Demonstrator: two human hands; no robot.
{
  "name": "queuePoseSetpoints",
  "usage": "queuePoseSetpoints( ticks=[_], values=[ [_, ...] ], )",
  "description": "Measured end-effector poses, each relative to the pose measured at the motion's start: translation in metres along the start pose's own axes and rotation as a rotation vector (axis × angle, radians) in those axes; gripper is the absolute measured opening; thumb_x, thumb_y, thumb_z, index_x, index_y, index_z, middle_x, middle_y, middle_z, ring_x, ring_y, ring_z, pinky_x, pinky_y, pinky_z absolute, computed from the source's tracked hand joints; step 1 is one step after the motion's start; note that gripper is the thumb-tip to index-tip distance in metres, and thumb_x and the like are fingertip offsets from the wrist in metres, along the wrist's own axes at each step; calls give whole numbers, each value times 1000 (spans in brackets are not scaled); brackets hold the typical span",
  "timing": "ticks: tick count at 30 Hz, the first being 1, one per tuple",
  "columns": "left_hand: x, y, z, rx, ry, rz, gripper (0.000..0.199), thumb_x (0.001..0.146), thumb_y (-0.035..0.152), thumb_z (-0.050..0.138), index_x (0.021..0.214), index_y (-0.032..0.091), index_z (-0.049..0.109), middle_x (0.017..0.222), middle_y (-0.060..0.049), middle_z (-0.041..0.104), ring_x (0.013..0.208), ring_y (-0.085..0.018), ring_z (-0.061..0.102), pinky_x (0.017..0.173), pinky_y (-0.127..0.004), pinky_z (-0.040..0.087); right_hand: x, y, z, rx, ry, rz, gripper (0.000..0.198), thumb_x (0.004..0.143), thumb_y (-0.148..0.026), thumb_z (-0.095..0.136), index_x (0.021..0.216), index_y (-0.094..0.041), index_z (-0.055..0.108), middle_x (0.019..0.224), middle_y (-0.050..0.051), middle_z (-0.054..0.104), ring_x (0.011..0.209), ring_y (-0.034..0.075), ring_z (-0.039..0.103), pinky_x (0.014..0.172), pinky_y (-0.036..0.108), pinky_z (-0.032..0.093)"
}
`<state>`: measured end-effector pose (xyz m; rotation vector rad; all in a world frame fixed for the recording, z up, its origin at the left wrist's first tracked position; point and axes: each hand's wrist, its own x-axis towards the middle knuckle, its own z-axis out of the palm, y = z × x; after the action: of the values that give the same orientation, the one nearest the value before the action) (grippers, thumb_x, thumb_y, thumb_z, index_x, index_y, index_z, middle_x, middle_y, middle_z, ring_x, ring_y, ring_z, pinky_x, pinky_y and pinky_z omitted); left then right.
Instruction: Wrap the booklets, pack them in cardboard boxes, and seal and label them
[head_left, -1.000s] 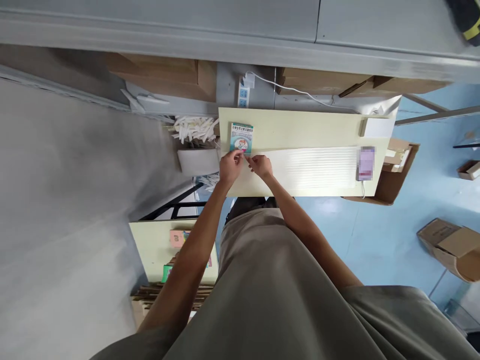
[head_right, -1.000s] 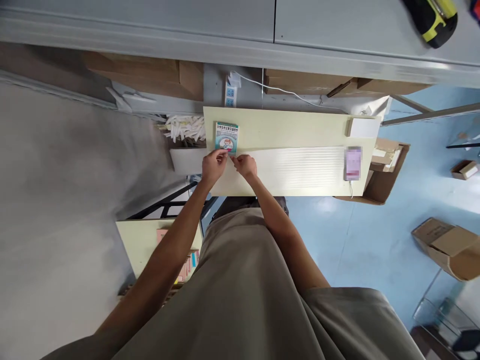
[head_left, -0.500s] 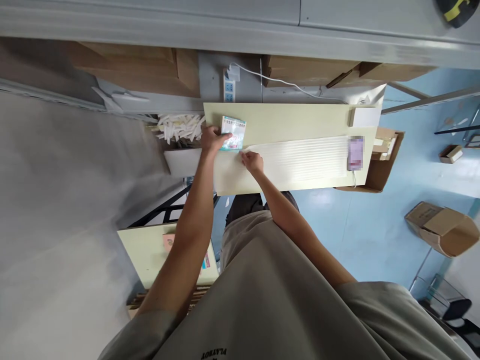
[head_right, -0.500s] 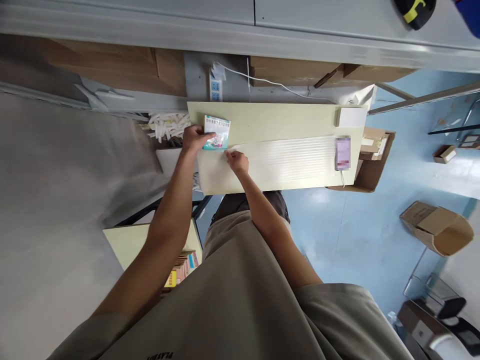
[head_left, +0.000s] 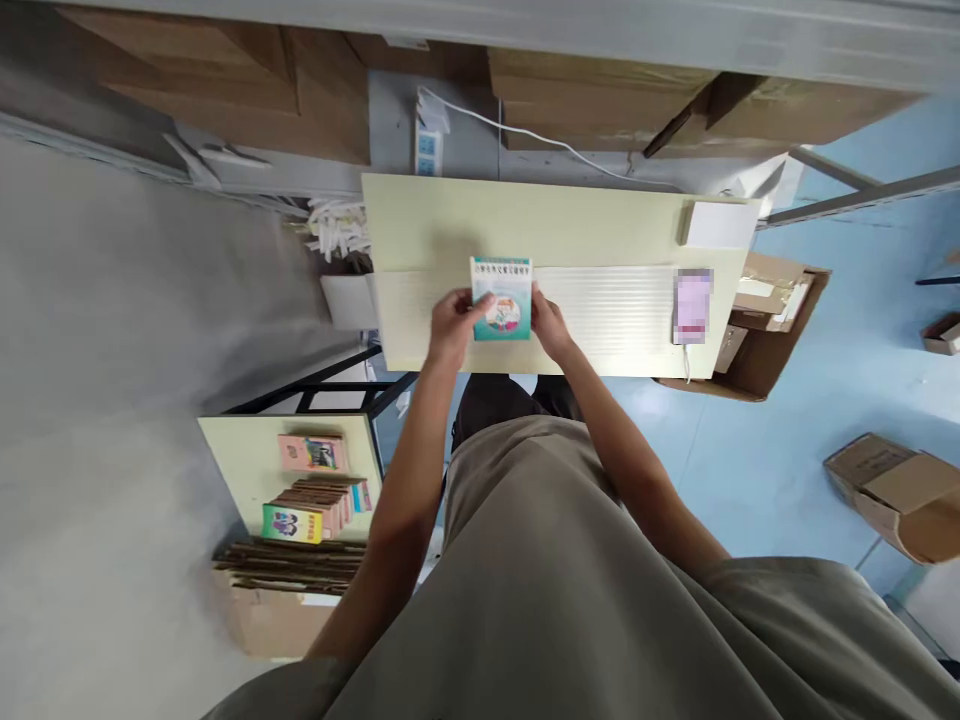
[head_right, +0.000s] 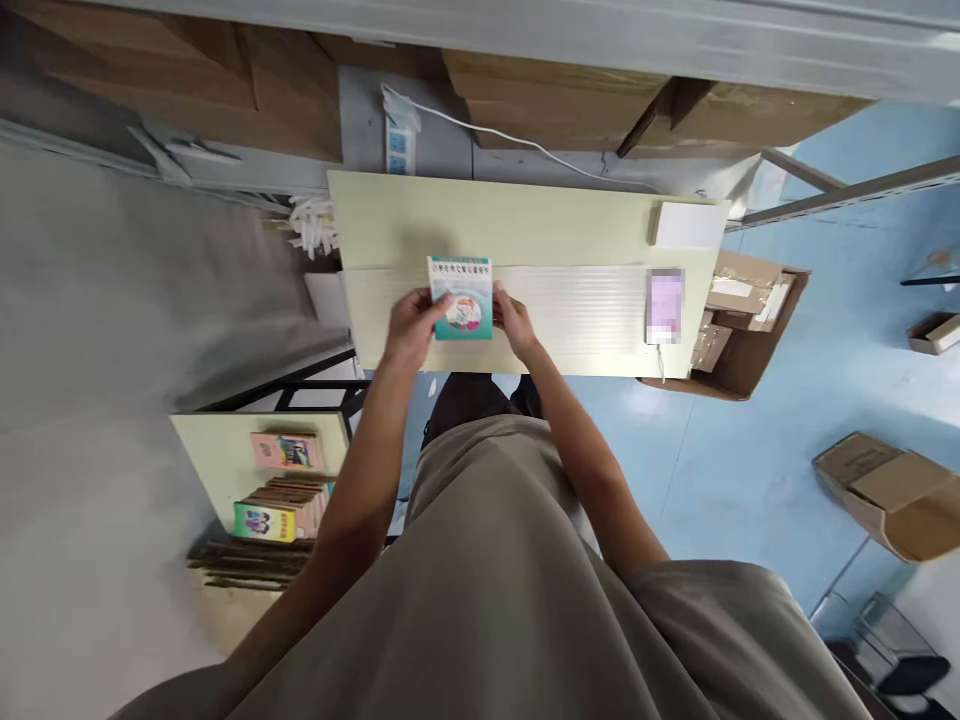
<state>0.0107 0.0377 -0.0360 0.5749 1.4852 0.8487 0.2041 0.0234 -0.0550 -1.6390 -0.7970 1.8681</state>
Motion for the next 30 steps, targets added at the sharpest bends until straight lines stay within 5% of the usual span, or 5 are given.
queuePoseSetpoints(
  ticks=[5, 10, 21, 26, 30],
  values=[
    [-41, -75, 108, 11, -50, -186, 68, 58, 66, 113, 92, 18, 81, 96, -9, 87, 94, -28, 82, 84, -38, 68, -64, 39, -114, 96, 168, -85, 78, 77, -98, 85, 99, -24, 80, 101, 7, 86, 97, 27, 80, 92, 40, 67],
    [-45, -105, 174, -23, -197, -155, 64, 72, 75, 103, 100, 20, 85, 109, -11, 90, 109, -31, 84, 93, -39, 68, -79, 50, -185, -148, 291, -126, 78, 91, -98, 70, 101, -22, 82, 102, 9, 86, 97, 28, 79, 86, 37, 64],
    [-13, -130, 202, 211, -6, -57, 34, 95, 48, 90, 109, 18, 84, 117, -15, 89, 116, -33, 85, 98, -40, 68, -36, 46, -209, -536, 331, -120, 59, 115, -71, 57, 116, -20, 85, 113, 13, 89, 101, 28, 82, 94, 38, 62],
    [-12, -128, 205, 264, 69, -59, 16, 95, 29, 82, 105, 17, 84, 116, -13, 90, 114, -32, 85, 98, -39, 66, -68, 50, -221, -612, 413, -116, 48, 120, -54, 55, 137, -16, 80, 130, 18, 89, 102, 28, 86, 96, 39, 64],
    [-13, -126, 205, 272, 68, -46, 16, 94, 31, 82, 104, 19, 84, 113, -12, 90, 116, -33, 84, 99, -39, 65, -106, 56, -242, -754, 504, 78, 48, 122, -48, 55, 150, -13, 72, 111, 16, 91, 106, 32, 87, 104, 44, 63]
  ],
)
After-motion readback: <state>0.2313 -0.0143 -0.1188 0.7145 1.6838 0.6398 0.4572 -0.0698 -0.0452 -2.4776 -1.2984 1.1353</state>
